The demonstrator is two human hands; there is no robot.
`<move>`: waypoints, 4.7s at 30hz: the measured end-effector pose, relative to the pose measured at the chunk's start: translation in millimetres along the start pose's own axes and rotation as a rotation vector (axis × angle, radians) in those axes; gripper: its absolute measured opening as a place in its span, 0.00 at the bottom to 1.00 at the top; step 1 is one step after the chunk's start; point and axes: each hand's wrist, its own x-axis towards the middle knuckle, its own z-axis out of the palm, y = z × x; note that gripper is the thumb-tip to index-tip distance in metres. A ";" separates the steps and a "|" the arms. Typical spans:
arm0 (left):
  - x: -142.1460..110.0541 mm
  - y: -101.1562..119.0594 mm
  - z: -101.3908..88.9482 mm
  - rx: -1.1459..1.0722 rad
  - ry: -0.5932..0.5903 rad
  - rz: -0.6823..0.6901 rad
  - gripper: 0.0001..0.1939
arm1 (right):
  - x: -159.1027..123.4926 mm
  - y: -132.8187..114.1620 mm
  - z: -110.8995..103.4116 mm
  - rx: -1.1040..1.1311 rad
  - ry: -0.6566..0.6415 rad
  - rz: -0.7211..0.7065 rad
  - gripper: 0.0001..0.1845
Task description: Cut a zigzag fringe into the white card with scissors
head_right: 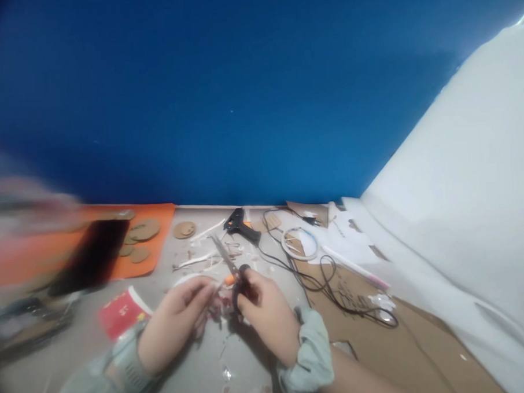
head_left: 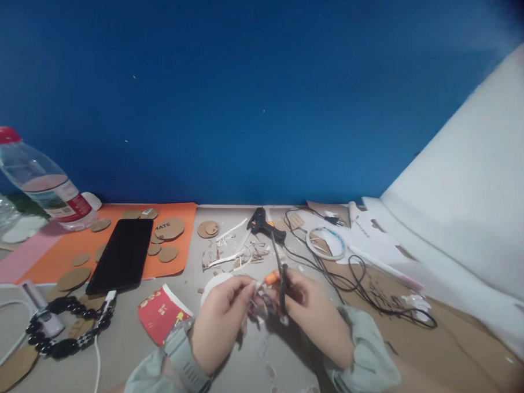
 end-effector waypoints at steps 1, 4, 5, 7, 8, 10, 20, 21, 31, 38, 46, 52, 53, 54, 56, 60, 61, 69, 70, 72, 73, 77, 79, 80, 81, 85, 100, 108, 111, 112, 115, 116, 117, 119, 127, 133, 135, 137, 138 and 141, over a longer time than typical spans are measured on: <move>-0.8 0.6 0.3 0.020 -0.005 0.007 0.16 | 1.2 -0.2 0.7 0.018 0.001 0.024 0.05; -2.7 3.7 0.4 0.096 -0.012 0.055 0.15 | 2.2 -1.5 1.3 0.047 -0.001 0.066 0.06; -3.0 4.9 0.3 0.132 -0.004 0.089 0.15 | 1.9 -2.3 1.1 0.052 -0.006 0.071 0.07; -3.2 7.3 -0.2 0.196 0.011 0.148 0.15 | 1.0 -4.1 0.6 0.053 -0.013 0.083 0.06; -3.1 8.4 -0.4 0.213 0.011 0.160 0.15 | 0.7 -5.0 0.3 0.053 -0.008 0.087 0.06; -2.9 10.1 -0.6 0.221 0.001 0.149 0.15 | 0.7 -6.4 -0.1 0.054 -0.002 0.094 0.06; -6.5 13.6 -1.6 0.345 -0.036 0.193 0.17 | 2.5 -5.5 -1.1 0.078 -0.035 0.126 0.04; -6.8 13.7 -1.7 0.359 -0.038 0.196 0.17 | 2.4 -5.7 -1.3 0.080 -0.037 0.128 0.04; -8.3 10.3 -0.5 0.367 -0.074 0.188 0.14 | 2.3 -9.0 -1.6 0.043 -0.070 0.101 0.04; -7.0 6.6 0.6 0.403 -0.048 0.220 0.13 | 1.6 -9.7 -2.1 0.021 -0.094 0.092 0.01; -7.1 7.3 0.8 0.394 -0.049 0.248 0.12 | 2.5 -10.2 -1.8 0.052 -0.115 0.117 0.04; -8.5 8.7 -1.7 0.315 -0.074 0.279 0.11 | -0.8 -11.7 -1.4 0.092 -0.103 0.115 0.11; -9.1 9.1 -2.4 0.278 -0.065 0.284 0.11 | -1.7 -12.2 -1.5 0.102 -0.117 0.130 0.14; -9.6 9.3 -3.3 0.236 -0.049 0.290 0.12 | -2.7 -12.9 -1.5 0.118 -0.150 0.161 0.18; -10.2 9.2 -5.1 0.154 -0.007 0.287 0.13 | -5.1 -14.4 -1.4 0.167 -0.269 0.238 0.23; -8.8 7.3 -8.2 0.080 0.067 0.263 0.13 | -10.0 -17.0 -0.8 0.203 -0.514 0.263 0.30; -8.2 6.7 -8.8 0.076 0.074 0.260 0.14 | -10.9 -17.3 -0.9 0.188 -0.557 0.262 0.30; -8.1 6.5 -8.2 0.078 0.084 0.283 0.14 | -14.3 -11.0 2.7 0.078 -0.561 0.241 0.23; -8.2 6.9 -7.7 0.087 0.088 0.288 0.14 | -14.6 -9.7 3.6 0.074 -0.546 0.226 0.24; -8.0 8.0 -7.1 0.101 0.097 0.294 0.14 | -15.0 -7.7 4.8 0.075 -0.527 0.183 0.27; -7.8 8.5 -6.9 0.108 0.102 0.295 0.14 | -15.0 -7.1 5.0 0.072 -0.528 0.169 0.28; -7.0 10.1 -7.3 0.145 0.104 0.292 0.13 | -14.6 -6.4 5.0 0.044 -0.533 0.200 0.29; -7.2 10.3 -7.4 0.158 0.108 0.288 0.13 | -14.6 -6.1 5.0 0.015 -0.508 0.205 0.28; -7.4 10.3 -7.4 0.161 0.110 0.284 0.13 | -14.7 -5.8 5.1 0.006 -0.500 0.202 0.28; -7.7 10.2 -7.3 0.163 0.113 0.282 0.13 | -14.8 -5.5 5.1 0.003 -0.499 0.193 0.27; -7.9 10.2 -6.4 0.157 0.116 0.280 0.13 | -15.7 -5.2 5.2 -0.007 -0.516 0.157 0.27; -7.0 10.3 -5.2 0.122 0.116 0.256 0.12 | -14.5 -4.3 4.2 0.014 -0.545 0.197 0.25; -8.4 10.7 -3.3 0.091 0.131 0.213 0.12 | -14.3 -7.8 3.9 0.019 -0.526 0.201 0.27; -7.4 11.4 -3.1 0.079 0.129 0.211 0.12 | -13.9 -9.7 4.1 0.035 -0.548 0.222 0.28; -7.4 11.6 -3.1 0.078 0.131 0.213 0.12 | -13.8 -9.6 4.1 0.037 -0.547 0.219 0.28; -8.1 12.0 -3.3 0.078 0.140 0.220 0.12 | -14.1 -6.4 4.8 0.056 -0.531 0.191 0.26; -8.3 12.0 -3.4 0.075 0.139 0.217 0.11 | -14.3 -4.8 5.1 0.073 -0.533 0.191 0.26; -8.4 12.0 -3.6 0.073 0.137 0.213 0.11 | -14.6 -3.2 5.5 0.087 -0.537 0.192 0.25; -8.3 11.7 -3.9 0.071 0.133 0.206 0.11 | -14.9 -0.9 6.1 0.108 -0.543 0.203 0.25; -7.4 10.2 -4.0 0.073 0.125 0.209 0.12 | -13.6 -2.1 4.4 0.092 -0.565 0.219 0.26; -7.9 11.5 -4.0 0.098 0.122 0.216 0.12 | -14.6 -4.7 3.4 0.073 -0.567 0.229 0.26; -8.0 11.7 -3.9 0.107 0.127 0.225 0.13 | -15.1 -4.8 4.0 0.062 -0.557 0.221 0.26; -8.2 11.3 -3.7 0.106 0.125 0.230 0.12 | -15.3 -4.0 4.7 0.076 -0.546 0.222 0.27; -8.3 10.9 -3.6 0.106 0.122 0.230 0.12 | -15.3 -3.3 5.0 0.088 -0.545 0.224 0.27; -8.7 9.7 -3.3 0.104 0.119 0.223 0.12 | -15.1 -1.4 5.1 0.102 -0.558 0.221 0.28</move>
